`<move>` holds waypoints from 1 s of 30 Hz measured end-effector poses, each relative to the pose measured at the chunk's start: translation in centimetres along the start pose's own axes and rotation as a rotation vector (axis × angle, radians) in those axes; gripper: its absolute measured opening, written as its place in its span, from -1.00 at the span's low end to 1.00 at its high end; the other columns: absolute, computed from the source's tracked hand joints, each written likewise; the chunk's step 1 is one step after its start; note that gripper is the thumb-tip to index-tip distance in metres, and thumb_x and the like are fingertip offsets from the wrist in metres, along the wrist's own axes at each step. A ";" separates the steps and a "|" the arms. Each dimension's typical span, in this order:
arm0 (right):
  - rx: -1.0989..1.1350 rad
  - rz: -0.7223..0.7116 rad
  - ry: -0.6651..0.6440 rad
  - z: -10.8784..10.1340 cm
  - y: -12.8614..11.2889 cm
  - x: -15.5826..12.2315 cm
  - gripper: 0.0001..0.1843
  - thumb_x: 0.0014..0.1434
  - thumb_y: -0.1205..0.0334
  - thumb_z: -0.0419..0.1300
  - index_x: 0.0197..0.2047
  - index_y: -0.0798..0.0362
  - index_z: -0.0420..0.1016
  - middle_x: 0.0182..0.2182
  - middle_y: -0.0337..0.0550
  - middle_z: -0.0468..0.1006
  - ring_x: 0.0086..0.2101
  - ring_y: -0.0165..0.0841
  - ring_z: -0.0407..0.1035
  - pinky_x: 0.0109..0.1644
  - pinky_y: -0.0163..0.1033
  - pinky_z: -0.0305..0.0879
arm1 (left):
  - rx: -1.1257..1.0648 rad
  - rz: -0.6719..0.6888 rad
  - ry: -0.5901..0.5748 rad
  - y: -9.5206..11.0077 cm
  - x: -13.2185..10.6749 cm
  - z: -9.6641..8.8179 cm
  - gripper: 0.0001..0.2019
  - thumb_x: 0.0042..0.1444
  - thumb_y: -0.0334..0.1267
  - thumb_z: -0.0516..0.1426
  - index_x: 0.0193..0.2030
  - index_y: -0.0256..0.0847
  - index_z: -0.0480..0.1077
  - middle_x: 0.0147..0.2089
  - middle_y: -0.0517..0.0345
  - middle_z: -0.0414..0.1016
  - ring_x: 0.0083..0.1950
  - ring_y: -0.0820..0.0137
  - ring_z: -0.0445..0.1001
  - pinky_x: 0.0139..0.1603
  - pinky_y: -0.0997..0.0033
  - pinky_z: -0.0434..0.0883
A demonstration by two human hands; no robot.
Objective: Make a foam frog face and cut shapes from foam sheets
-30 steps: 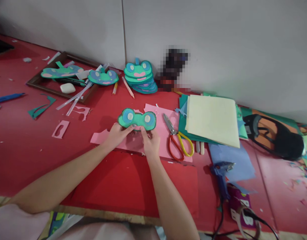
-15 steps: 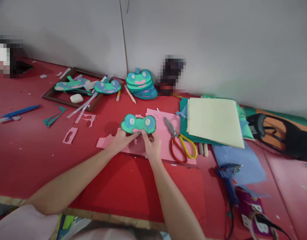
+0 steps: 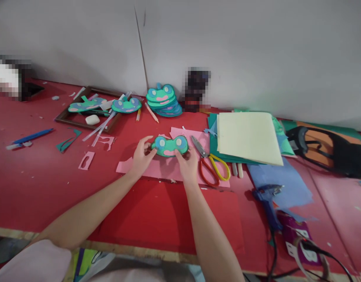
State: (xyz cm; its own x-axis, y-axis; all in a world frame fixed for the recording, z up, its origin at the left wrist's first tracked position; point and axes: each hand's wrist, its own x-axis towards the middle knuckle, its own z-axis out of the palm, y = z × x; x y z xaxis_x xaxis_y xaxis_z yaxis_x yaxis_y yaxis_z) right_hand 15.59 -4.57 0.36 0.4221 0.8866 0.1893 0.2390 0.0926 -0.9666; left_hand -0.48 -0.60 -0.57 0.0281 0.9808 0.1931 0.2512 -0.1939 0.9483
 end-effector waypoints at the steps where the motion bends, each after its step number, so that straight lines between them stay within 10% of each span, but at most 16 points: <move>1: 0.013 0.009 0.042 -0.1 -0.1 0.0 -0.54 0.05 0.03 0.17 0.00 0.05 0.35 -0.30 -0.13 0.50 -0.35 -0.34 0.38 -0.29 -0.19 0.37 | 0.005 0.012 -0.025 0.0 0.0 0.0 -0.59 0.05 -0.27 0.14 0.07 -0.16 0.21 -0.37 0.20 0.35 -0.31 0.41 0.39 -0.25 0.38 0.37; 14: -0.205 0.037 0.196 -0.7 -0.2 0.1 -0.44 0.03 0.31 0.13 0.13 -0.03 0.15 -0.36 -0.24 0.42 -0.41 -0.41 0.32 -0.29 -0.24 0.29 | 0.185 0.025 -0.086 0.3 -0.2 0.1 -0.57 0.00 -0.43 0.10 0.05 -0.14 0.23 -0.32 0.19 0.41 -0.26 0.37 0.40 -0.15 0.29 0.34; 21: -0.344 -0.060 0.367 -1.2 -0.8 0.2 -0.40 0.01 0.28 0.13 0.16 0.00 0.14 -0.06 0.00 0.25 -0.19 -0.30 0.28 -0.25 -0.17 0.34 | 0.260 0.054 0.027 0.2 -0.3 0.0 -0.58 0.12 -0.16 0.06 0.11 -0.24 0.20 -0.03 -0.07 0.37 -0.03 0.27 0.37 0.02 0.20 0.32; 30: -0.321 -0.172 0.362 -1.6 -0.1 0.4 -0.38 0.01 0.37 0.05 0.18 -0.02 0.11 0.11 0.10 0.12 -0.07 -0.20 0.30 -0.06 0.07 0.31 | 0.272 0.041 0.111 -0.1 -0.2 0.0 -0.68 0.14 -0.37 -0.03 0.05 -0.17 0.25 0.07 -0.06 0.35 0.08 0.24 0.34 0.13 0.07 0.23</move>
State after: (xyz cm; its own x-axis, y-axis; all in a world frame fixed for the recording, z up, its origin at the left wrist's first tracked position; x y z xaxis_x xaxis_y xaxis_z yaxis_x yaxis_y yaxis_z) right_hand 17.17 -4.93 0.86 0.6154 0.6516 0.4436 0.5641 0.0290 -0.8252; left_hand -0.54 -0.73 -0.66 -0.0590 0.9608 0.2710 0.5027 -0.2060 0.8396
